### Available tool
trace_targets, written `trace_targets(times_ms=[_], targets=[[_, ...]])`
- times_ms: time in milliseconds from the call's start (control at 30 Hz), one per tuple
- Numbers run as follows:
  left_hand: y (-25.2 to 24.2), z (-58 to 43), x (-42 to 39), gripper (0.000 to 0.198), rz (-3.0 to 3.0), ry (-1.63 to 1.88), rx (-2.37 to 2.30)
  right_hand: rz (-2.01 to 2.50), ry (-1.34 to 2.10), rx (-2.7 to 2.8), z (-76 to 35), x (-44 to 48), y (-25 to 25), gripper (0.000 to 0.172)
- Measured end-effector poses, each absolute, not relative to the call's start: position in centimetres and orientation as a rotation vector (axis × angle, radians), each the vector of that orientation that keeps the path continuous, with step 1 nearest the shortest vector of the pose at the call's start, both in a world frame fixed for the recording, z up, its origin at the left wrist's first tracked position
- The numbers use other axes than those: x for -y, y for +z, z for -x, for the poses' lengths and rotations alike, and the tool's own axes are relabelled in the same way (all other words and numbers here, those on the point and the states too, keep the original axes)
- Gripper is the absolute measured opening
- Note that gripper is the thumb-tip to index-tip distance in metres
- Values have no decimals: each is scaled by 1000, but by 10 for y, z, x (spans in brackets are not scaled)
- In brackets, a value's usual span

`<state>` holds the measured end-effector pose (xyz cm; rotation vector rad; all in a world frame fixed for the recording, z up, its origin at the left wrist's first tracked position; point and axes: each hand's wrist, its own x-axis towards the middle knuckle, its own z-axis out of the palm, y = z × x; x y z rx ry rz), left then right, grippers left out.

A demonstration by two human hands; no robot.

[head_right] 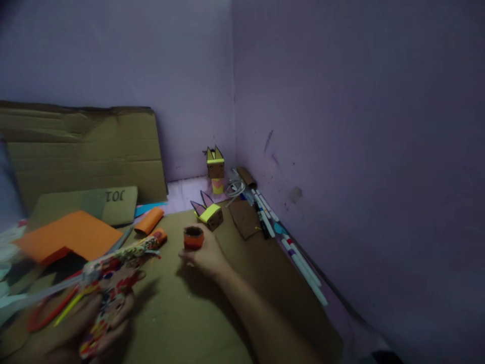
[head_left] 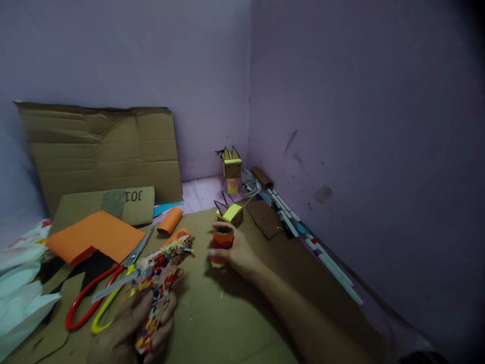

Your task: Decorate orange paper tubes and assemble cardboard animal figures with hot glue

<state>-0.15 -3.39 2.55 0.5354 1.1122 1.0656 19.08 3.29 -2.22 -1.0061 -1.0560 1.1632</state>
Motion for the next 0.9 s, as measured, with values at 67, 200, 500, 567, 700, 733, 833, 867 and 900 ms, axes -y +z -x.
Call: trace_targets(times_ms=[67,200,500,567,700,733,833,867,900], targets=[[26,0,30,50,-567,1051,-1134,969,1323,911,-192,-33,-22,54],[27,-4,26,45,-613,1081,-1137,969,1405,823,-194,-33,-22,43],[25,-3,28,34,-627,1063,-1034,1044,1245,1048,-191,-31,-18,34],[23,0,30,38,-625,1058,-1015,1075,1097,1180,-190,-31,-20,28],[15,9,34,44,-645,986,-940,1063,887,1341,-189,-33,-29,25],[12,11,35,43,-657,975,-929,1054,865,1349,-189,-33,-32,26],[6,14,36,42,-669,975,-931,1018,784,1388,-188,-35,-40,28],[4,14,36,40,-653,978,-938,1005,752,1406,-188,-36,-42,28],[3,14,36,39,-625,992,-942,994,721,1423,-187,-36,-44,28]])
